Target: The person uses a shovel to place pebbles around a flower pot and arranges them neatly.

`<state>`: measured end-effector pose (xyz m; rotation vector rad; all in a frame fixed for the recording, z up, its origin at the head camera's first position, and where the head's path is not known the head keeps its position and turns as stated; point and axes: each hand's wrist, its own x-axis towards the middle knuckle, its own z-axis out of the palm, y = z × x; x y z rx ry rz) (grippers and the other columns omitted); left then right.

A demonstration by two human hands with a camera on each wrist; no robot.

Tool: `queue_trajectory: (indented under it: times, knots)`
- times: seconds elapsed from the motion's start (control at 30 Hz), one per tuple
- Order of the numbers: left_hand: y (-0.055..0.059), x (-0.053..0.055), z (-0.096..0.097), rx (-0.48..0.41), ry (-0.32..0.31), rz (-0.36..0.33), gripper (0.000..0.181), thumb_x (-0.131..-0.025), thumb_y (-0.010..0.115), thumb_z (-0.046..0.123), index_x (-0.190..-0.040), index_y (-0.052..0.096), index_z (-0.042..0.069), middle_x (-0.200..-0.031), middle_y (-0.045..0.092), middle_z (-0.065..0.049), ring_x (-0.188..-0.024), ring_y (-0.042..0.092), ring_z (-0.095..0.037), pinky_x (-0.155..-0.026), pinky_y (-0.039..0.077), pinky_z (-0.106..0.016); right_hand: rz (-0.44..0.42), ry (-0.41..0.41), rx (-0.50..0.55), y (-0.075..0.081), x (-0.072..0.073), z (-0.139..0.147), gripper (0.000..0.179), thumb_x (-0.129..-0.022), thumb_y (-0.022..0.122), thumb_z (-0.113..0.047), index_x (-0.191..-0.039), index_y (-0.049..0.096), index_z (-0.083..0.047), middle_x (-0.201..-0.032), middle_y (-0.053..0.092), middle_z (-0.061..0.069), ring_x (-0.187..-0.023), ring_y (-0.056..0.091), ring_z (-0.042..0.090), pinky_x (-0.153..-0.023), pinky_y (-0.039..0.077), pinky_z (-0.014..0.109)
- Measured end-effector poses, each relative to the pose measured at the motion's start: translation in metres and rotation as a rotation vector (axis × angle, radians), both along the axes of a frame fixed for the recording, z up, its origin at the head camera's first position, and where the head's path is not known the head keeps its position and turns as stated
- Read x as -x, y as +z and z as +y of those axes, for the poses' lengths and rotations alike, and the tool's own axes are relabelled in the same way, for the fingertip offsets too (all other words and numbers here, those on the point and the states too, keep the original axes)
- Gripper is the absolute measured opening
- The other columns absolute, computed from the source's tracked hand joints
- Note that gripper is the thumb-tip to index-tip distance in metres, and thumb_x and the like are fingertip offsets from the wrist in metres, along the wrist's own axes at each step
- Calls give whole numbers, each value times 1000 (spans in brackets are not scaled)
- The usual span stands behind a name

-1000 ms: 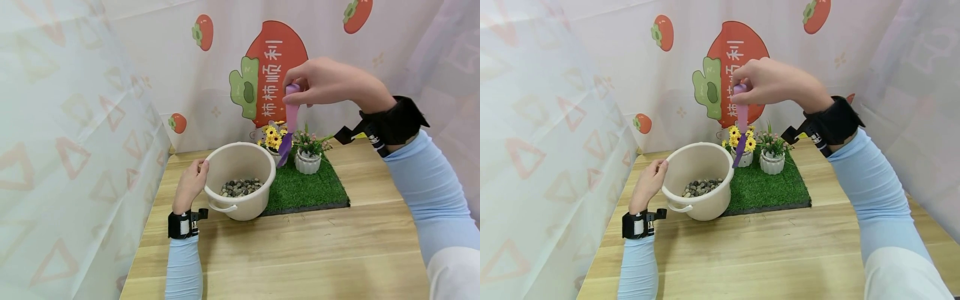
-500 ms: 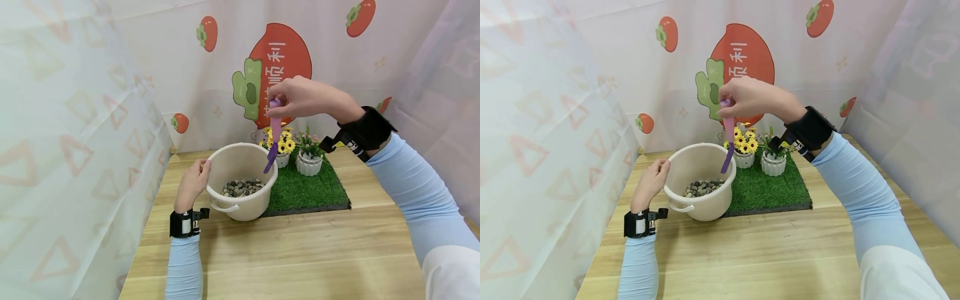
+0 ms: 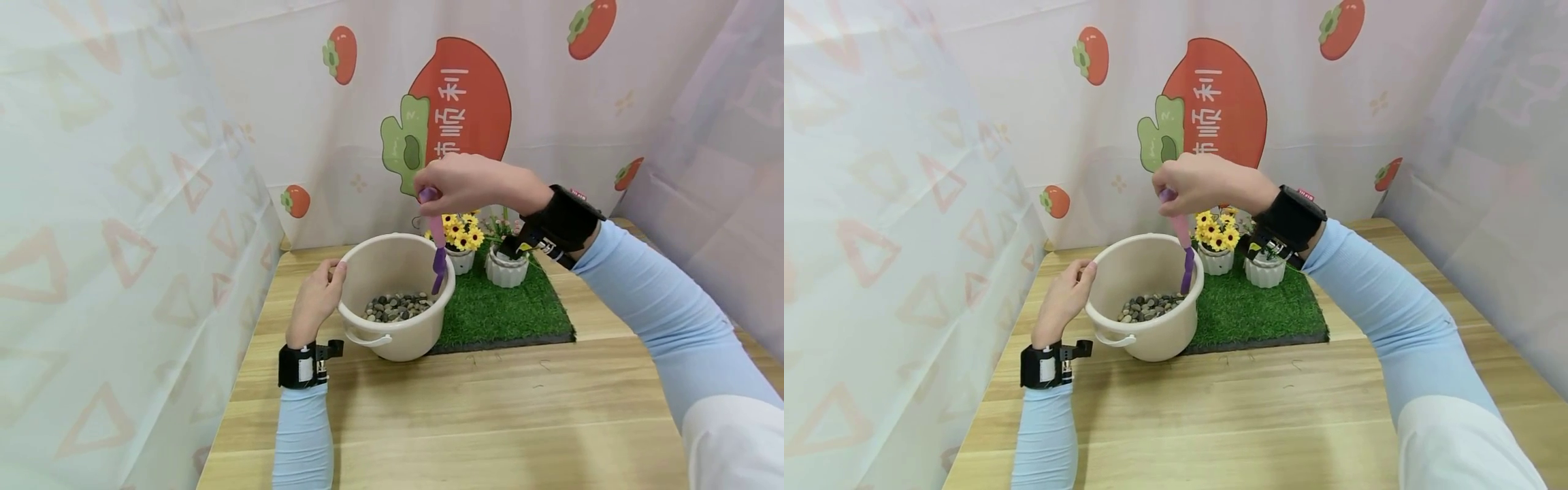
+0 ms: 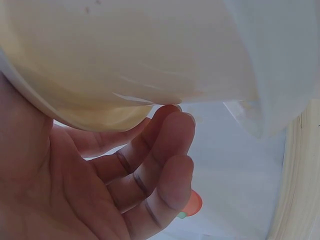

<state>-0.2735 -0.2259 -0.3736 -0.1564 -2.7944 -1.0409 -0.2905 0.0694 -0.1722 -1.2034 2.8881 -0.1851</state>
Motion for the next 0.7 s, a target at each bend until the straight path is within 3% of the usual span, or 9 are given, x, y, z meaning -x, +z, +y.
queue_trajectory:
  times: [0.13, 0.4, 0.7]
  knots:
    - [0, -1, 0, 5, -6, 16, 57, -104, 32, 51, -141, 50, 12, -115, 69, -15, -102, 66, -32, -82, 53, -45, -24, 17, -34, -6, 1, -6, 19, -93, 63, -29, -83, 54, -15, -76, 45, -1, -67, 44, 14, -62, 31, 28]
    - [0, 0, 1, 5, 5, 7, 56, -104, 32, 51, -140, 50, 12, -110, 69, -15, -97, 67, -31, -78, 54, -43, -78, 32, -82, -15, 4, -15, 14, -94, 62, -27, -85, 61, -17, -79, 51, -1, -65, 48, 13, -59, 35, 26]
    - [-1, -2, 4, 2, -4, 2, 55, -104, 33, 49, -140, 50, 10, -111, 69, -17, -97, 67, -31, -77, 54, -41, -63, 47, -172, -20, 7, -24, 39, -93, 63, -28, -62, 40, -20, -62, 31, -5, -56, 35, 11, -56, 26, 26]
